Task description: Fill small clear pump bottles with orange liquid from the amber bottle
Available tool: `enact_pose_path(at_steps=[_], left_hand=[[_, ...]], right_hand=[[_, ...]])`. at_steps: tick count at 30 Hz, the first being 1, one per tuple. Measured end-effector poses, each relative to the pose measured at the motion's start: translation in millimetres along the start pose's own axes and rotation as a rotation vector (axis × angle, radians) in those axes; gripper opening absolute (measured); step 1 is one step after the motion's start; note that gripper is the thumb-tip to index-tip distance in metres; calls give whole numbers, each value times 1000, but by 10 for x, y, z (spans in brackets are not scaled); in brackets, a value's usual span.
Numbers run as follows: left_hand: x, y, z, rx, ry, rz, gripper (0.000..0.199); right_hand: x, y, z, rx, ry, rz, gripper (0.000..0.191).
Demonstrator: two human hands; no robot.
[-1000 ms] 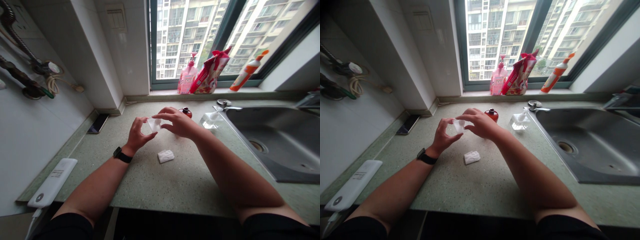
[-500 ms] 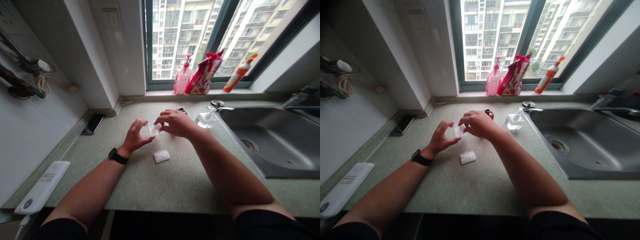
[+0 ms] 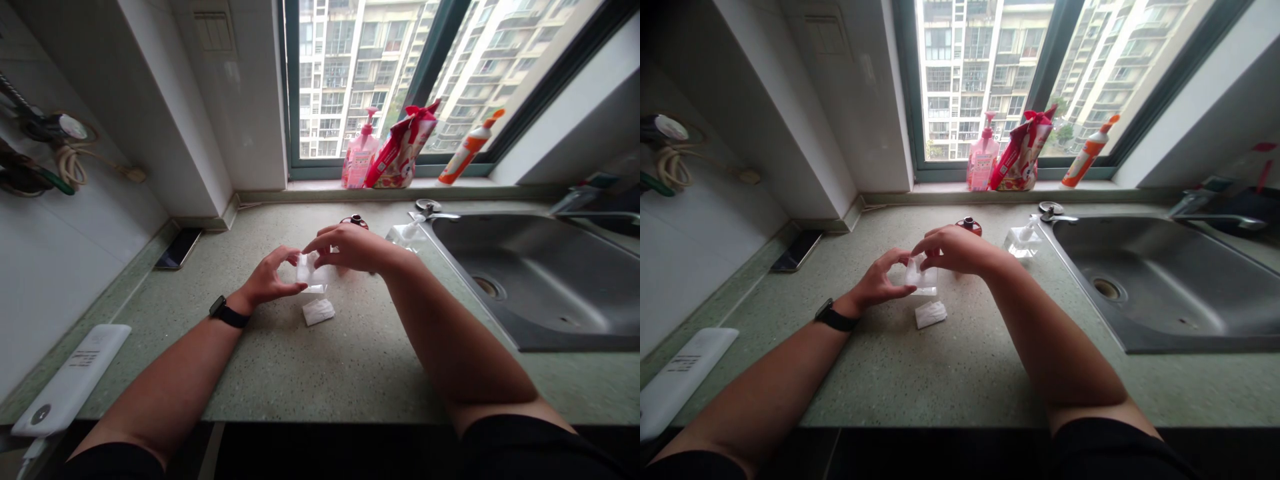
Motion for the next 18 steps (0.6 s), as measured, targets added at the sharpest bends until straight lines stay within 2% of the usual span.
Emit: enact_pose_path(at_steps=[9, 12, 18], left_hand=[[12, -24, 16, 36, 66, -41, 51], [26, -46, 18, 48, 86, -86, 47], [106, -42, -1, -19, 161, -140, 55]], right_hand=[[29, -41, 16, 19, -37, -24, 18], [51, -52, 17, -21, -22, -28, 18], [8, -91, 35, -115, -62, -49, 19]])
Point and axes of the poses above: each hand's wrist, its own z-axis towards the middle knuckle, its own y-axis out of the back of the hand, x = y × z, the point moved 6 cm from there along z, towards the middle knuckle, and after that the axes turned 2 degrees about -x, right-handed, at the moved point
